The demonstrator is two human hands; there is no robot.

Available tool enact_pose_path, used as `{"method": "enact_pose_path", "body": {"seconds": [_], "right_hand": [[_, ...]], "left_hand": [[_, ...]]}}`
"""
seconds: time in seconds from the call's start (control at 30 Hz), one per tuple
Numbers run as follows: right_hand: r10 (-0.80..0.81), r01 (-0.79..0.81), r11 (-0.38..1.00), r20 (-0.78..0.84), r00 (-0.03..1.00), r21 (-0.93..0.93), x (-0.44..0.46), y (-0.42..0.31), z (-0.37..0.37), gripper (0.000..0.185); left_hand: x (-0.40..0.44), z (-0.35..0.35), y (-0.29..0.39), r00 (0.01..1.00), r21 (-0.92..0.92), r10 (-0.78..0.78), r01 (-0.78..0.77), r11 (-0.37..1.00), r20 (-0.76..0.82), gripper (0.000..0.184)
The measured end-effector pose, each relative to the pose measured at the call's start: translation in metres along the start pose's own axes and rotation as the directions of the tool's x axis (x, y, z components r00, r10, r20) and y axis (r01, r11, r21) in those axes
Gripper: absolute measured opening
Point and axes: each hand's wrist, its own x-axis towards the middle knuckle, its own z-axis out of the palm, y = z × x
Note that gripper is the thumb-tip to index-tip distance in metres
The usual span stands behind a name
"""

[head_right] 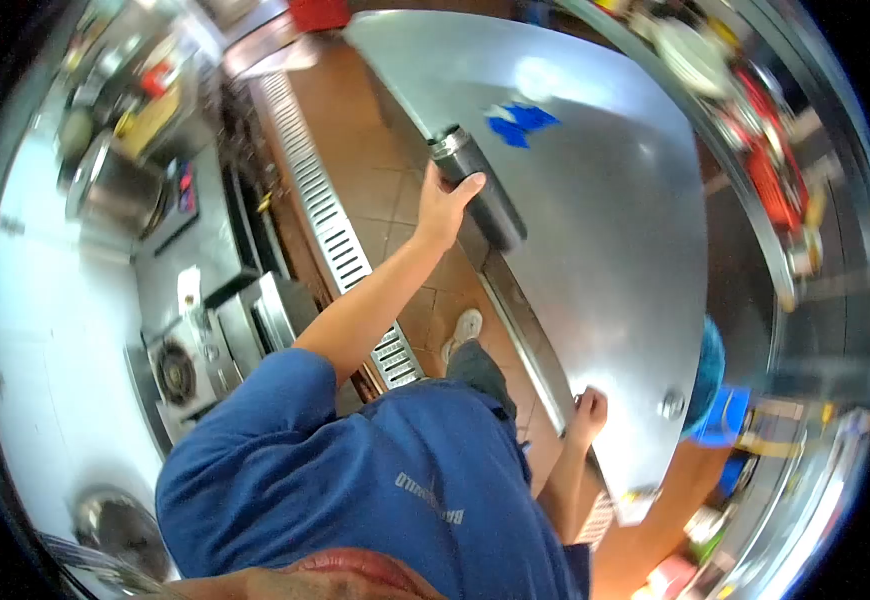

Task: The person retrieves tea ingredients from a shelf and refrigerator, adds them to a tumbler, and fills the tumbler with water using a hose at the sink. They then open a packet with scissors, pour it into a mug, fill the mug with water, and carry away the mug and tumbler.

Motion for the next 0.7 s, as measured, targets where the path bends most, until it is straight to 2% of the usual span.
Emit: {"method": "enact_pose_path", "body": {"seconds": [0.03, 0.07, 0.1, 0.17, 0.23, 0.27, 0.3, 0.37, 0.4, 0.43, 0.5, 0.53, 0.57, 0.63, 0.7], "right_hand": [[0.002, -0.002, 1.000, 0.008, 1.000, -0.020, 0.010, 0.002, -0.014, 0.013], [0.021, -0.020, 1.000, 0.041, 0.999, -0.016, 0.023, 0.007, -0.026, 0.013], [0.124, -0.129, 0.991, 0.108, 0.986, 0.038, 0.005, -0.004, 0.107, 0.013], [0.141, -0.140, 0.990, 0.196, 0.970, -0.020, 0.032, -0.017, 0.134, 0.013], [0.125, -0.112, 0.992, 0.341, 0.932, -0.055, 0.078, -0.035, 0.191, 0.013], [0.116, -0.118, 0.993, 0.426, 0.897, -0.021, 0.096, -0.052, 0.220, 0.013], [0.037, -0.019, 0.999, 0.520, 0.853, -0.040, 0.112, -0.084, 0.247, 0.014], [-0.019, 0.107, 0.989, 0.644, 0.765, -0.098, 0.155, -0.140, 0.309, 0.014], [-0.057, 0.185, 0.976, 0.681, 0.730, -0.116, 0.171, -0.170, 0.346, 0.015], [-0.091, 0.179, 0.983, 0.727, 0.681, -0.044, 0.184, -0.199, 0.382, 0.015], [-0.181, 0.216, 0.974, 0.798, 0.574, 0.066, 0.204, -0.252, 0.453, 0.016], [-0.228, 0.260, 0.960, 0.827, 0.515, 0.103, 0.212, -0.273, 0.488, 0.016], [-0.223, 0.264, 0.959, 0.843, 0.490, 0.101, 0.218, -0.288, 0.524, 0.016], [-0.281, 0.248, 0.949, 0.876, 0.393, 0.194, 0.225, -0.312, 0.597, 0.015], [-0.260, 0.245, 0.954, 0.881, 0.396, 0.171, 0.225, -0.321, 0.661, 0.015]], "left_hand": [[-0.004, -0.008, -0.021, 0.975, -0.149, -0.182, 0.163, 0.975, -0.126, 0.052], [-0.010, -0.020, -0.039, 0.894, -0.297, -0.412, 0.352, 0.888, -0.173, 0.048], [0.071, -0.139, -0.022, 0.757, -0.347, -0.613, 0.525, 0.777, -0.226, 0.047], [0.089, -0.192, -0.021, 0.526, -0.613, -0.805, 0.549, 0.568, -0.275, 0.049], [0.138, -0.303, -0.059, 0.522, -0.660, -0.834, 0.566, 0.494, -0.177, 0.052], [0.153, -0.339, -0.047, 0.533, -0.652, -0.808, 0.524, 0.548, -0.251, 0.051], [0.162, -0.369, -0.031, 0.538, -0.639, -0.778, 0.483, 0.599, -0.323, 0.051], [0.175, -0.415, 0.011, 0.536, -0.644, -0.771, 0.463, 0.609, -0.344, 0.051], [0.182, -0.446, 0.022, 0.584, -0.703, -0.765, 0.423, 0.571, -0.270, 0.053], [0.182, -0.472, 0.028, 0.632, -0.761, -0.749, 0.381, 0.525, -0.200, 0.055], [0.180, -0.487, 0.062, 0.760, -0.683, -0.642, 0.418, 0.599, -0.099, 0.056], [0.176, -0.474, 0.082, 0.682, -0.726, -0.719, 0.424, 0.542, -0.138, 0.055], [0.164, -0.512, 0.068, 0.721, -0.540, -0.662, 0.482, 0.690, -0.202, 0.054], [0.139, -0.551, 0.036, 0.633, -0.536, -0.701, 0.486, 0.690, -0.327, 0.058], [0.105, -0.558, 0.009, 0.235, -0.574, -0.768, 0.545, 0.611, -0.595, 0.054]]}}
